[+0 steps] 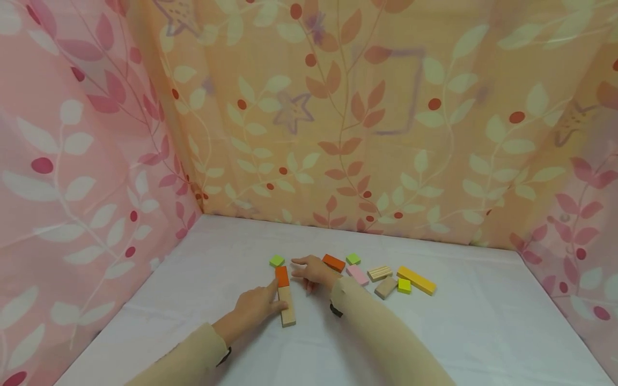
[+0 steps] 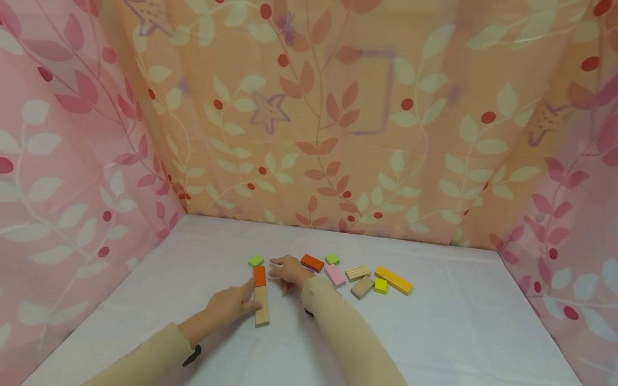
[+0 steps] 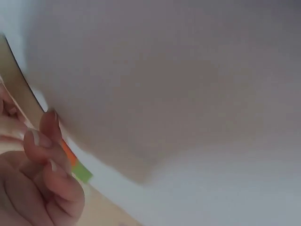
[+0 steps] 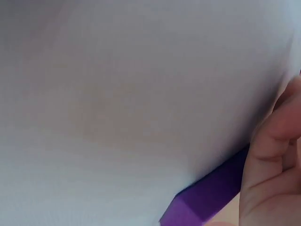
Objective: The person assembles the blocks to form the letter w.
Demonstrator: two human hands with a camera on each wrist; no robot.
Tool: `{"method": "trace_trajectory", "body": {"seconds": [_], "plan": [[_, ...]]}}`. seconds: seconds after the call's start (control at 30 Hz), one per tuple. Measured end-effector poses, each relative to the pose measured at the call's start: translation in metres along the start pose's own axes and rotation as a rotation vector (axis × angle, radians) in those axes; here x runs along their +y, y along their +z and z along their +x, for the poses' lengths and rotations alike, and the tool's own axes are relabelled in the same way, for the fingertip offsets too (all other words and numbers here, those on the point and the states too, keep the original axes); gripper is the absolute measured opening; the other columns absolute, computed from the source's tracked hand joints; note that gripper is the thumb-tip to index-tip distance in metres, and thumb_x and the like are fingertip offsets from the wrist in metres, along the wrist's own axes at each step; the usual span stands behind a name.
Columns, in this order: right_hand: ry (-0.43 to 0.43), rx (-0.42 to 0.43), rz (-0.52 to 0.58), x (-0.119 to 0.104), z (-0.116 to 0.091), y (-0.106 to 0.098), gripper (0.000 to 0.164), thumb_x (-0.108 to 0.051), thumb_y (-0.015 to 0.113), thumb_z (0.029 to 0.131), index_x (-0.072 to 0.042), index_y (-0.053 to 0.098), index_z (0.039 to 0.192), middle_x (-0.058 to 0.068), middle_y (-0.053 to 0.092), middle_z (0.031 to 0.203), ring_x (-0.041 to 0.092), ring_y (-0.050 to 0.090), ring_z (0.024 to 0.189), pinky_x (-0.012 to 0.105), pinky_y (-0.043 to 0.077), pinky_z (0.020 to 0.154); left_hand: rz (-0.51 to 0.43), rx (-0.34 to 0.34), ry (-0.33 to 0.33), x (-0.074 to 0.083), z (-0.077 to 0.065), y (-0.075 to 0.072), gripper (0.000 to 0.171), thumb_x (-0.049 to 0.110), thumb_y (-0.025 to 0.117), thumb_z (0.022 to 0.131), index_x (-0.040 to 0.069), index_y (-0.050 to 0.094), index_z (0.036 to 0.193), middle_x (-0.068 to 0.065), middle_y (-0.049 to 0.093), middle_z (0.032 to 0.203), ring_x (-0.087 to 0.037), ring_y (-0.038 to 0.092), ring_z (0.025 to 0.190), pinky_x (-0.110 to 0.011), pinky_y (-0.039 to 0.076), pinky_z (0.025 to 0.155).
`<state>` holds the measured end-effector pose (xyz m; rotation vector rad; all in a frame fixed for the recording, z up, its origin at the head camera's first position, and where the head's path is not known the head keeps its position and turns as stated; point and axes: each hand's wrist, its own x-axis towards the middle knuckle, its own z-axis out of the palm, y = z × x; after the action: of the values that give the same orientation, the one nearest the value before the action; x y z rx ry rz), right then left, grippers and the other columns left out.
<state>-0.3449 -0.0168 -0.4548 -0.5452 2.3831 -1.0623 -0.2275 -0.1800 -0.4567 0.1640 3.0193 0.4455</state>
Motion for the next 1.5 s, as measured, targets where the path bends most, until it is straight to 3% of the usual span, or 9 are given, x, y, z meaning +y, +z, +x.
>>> {"method": "trace_trajectory", "body": {"seconds": [0.17, 0.43, 0.6, 0.77, 0.83, 0.97, 1.07, 1.2, 1.5], "plan": [[-0.055, 0.032, -0.018, -0.003, 0.008, -0.007, 0.044, -0.020, 0.062, 0.097, -0.013, 0.054, 0.140, 0.005, 0.054, 0.057, 0.011, 0.048, 0.046, 0.022, 0.043, 0.048, 0.007, -0.057, -0.001, -0.012, 0.017, -0.004, 0.076, 0.052, 0.064, 0.088, 0.008, 0.043, 0.146, -0.017, 0.068, 0.108, -0.032, 0.065, 0.090, -0.046, 0.051, 0.069], [-0.186, 0.000, -0.140, -0.017, 0.028, -0.004, 0.046, -0.008, 0.060, 0.096, -0.013, 0.053, 0.141, 0.005, 0.053, 0.064, 0.009, 0.042, 0.054, 0.020, 0.036, 0.052, -0.017, -0.070, 0.047, -0.016, 0.020, -0.004, 0.071, 0.051, 0.065, 0.088, 0.006, 0.051, 0.141, -0.016, 0.066, 0.118, -0.035, 0.064, 0.101, -0.050, 0.050, 0.076], [-0.193, -0.011, -0.257, -0.019, 0.041, 0.001, 0.041, -0.003, 0.059, 0.094, -0.013, 0.061, 0.133, 0.006, 0.063, 0.098, 0.012, 0.042, 0.066, 0.022, 0.036, 0.061, -0.039, -0.047, 0.062, -0.015, 0.019, -0.003, 0.069, 0.050, 0.067, 0.087, 0.006, 0.054, 0.139, -0.016, 0.065, 0.122, -0.036, 0.062, 0.106, -0.051, 0.049, 0.079], [-0.214, 0.017, -0.338, -0.017, 0.046, -0.002, 0.035, -0.001, 0.062, 0.091, -0.011, 0.068, 0.124, 0.008, 0.064, 0.124, 0.020, 0.056, 0.102, 0.027, 0.043, 0.087, -0.031, -0.041, 0.046, -0.013, 0.021, 0.000, 0.069, 0.052, 0.068, 0.085, 0.010, 0.055, 0.138, -0.013, 0.064, 0.124, -0.036, 0.062, 0.107, -0.050, 0.050, 0.079], [-0.217, 0.050, -0.338, -0.016, 0.048, -0.005, 0.033, 0.000, 0.064, 0.088, -0.009, 0.070, 0.120, 0.010, 0.066, 0.122, 0.020, 0.057, 0.107, 0.028, 0.043, 0.090, -0.005, -0.038, 0.039, -0.013, 0.022, -0.001, 0.069, 0.053, 0.068, 0.084, 0.011, 0.057, 0.137, -0.011, 0.065, 0.124, -0.035, 0.062, 0.107, -0.048, 0.050, 0.078], [-0.188, 0.077, -0.305, -0.012, 0.053, -0.008, 0.039, 0.002, 0.068, 0.085, -0.009, 0.069, 0.123, 0.012, 0.065, 0.120, 0.018, 0.054, 0.085, 0.029, 0.045, 0.075, 0.032, -0.039, 0.016, -0.013, 0.022, -0.004, 0.068, 0.055, 0.068, 0.084, 0.012, 0.058, 0.136, -0.009, 0.065, 0.124, -0.033, 0.062, 0.109, -0.046, 0.051, 0.078], [-0.180, 0.050, -0.314, -0.012, 0.054, -0.009, 0.048, 0.002, 0.071, 0.083, -0.011, 0.065, 0.129, 0.013, 0.062, 0.126, 0.021, 0.058, 0.097, 0.032, 0.047, 0.084, 0.035, -0.039, 0.000, -0.012, 0.021, -0.007, 0.068, 0.055, 0.069, 0.083, 0.012, 0.059, 0.135, -0.009, 0.066, 0.122, -0.033, 0.062, 0.109, -0.046, 0.051, 0.078], [-0.193, 0.020, -0.344, -0.015, 0.053, -0.008, 0.050, 0.000, 0.074, 0.082, -0.012, 0.064, 0.130, 0.012, 0.058, 0.134, 0.028, 0.048, 0.128, 0.039, 0.037, 0.105, 0.029, -0.034, -0.003, -0.011, 0.020, -0.009, 0.067, 0.053, 0.071, 0.082, 0.012, 0.060, 0.134, -0.009, 0.067, 0.120, -0.034, 0.062, 0.107, -0.046, 0.051, 0.077], [-0.193, 0.095, -0.306, -0.017, 0.043, -0.007, 0.030, -0.004, 0.078, 0.080, -0.002, 0.069, 0.109, 0.014, 0.064, 0.119, 0.027, 0.057, 0.113, 0.036, 0.043, 0.097, 0.008, -0.024, 0.002, -0.013, 0.022, -0.006, 0.066, 0.052, 0.073, 0.080, 0.011, 0.062, 0.131, -0.010, 0.068, 0.117, -0.032, 0.063, 0.105, -0.045, 0.051, 0.075]]}}
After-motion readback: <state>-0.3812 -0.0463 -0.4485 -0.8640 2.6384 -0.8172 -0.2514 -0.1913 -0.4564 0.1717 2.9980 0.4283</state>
